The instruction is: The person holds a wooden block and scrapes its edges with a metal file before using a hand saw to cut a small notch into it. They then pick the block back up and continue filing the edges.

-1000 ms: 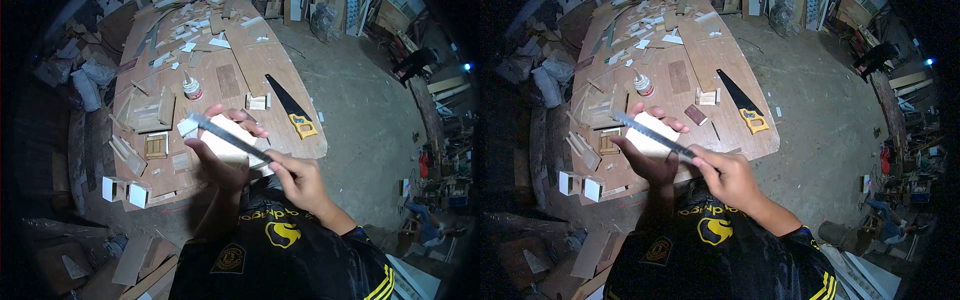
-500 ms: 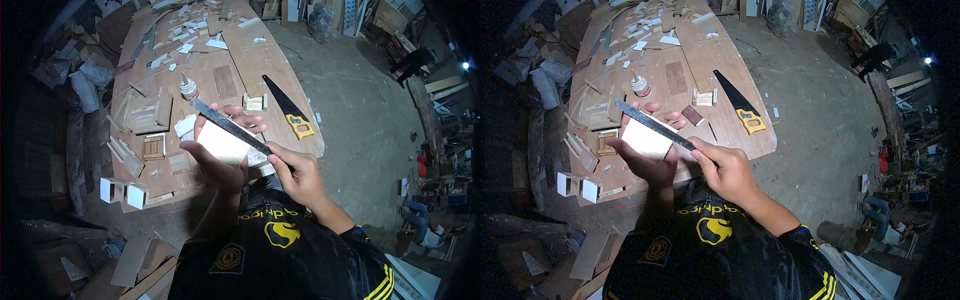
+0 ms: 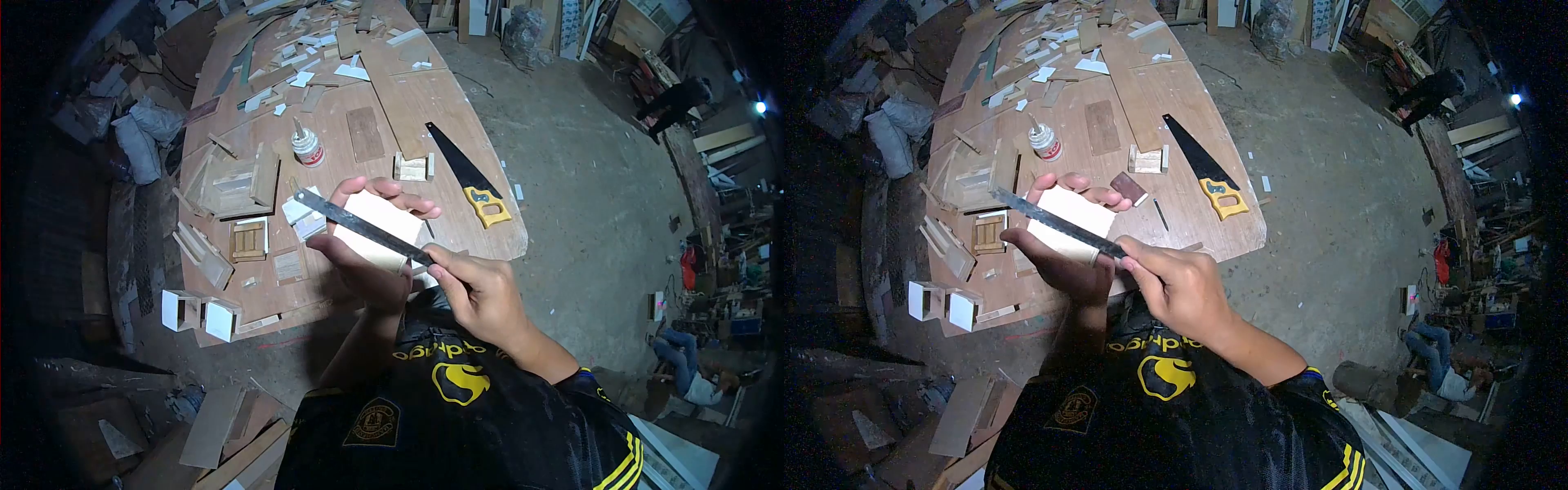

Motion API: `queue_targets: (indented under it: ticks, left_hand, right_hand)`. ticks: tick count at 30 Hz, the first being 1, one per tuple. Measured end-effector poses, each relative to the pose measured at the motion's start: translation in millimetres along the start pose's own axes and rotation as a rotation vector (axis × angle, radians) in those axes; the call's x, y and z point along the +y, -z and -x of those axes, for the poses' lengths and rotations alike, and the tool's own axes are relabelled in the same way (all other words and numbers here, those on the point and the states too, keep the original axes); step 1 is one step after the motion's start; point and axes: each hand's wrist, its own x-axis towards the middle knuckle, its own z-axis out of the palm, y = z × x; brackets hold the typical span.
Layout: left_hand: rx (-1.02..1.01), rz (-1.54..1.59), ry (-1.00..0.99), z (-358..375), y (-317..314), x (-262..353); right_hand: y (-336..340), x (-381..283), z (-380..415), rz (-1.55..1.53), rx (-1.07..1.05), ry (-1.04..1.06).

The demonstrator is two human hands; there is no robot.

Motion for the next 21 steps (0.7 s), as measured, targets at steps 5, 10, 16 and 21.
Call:
queue_targets:
  ticks: [5,10,16,21]
  left_hand:
    - [-0.004,-0.033,-0.015,3.7,0.6,-2.7]
    - [-0.094,0.09,-0.168,-5.8,13.1,-10.4]
    - [-0.124,0.185,-0.079,-0.9,9.7,-11.2]
    - [-0.156,0.155,-0.115,-2.4,7.4,-12.6]
  right_hand:
    - [4.3,-1.2,4.3,0.002,-0.071,-0.057]
    - [7.5,-4.2,10.8,-0.039,-0.134,-0.082]
    - [9.9,-0.9,3.8,-0.091,0.011,-0.11]
    - [10.0,1.6,4.6,-0.041,-0.035,-0.065]
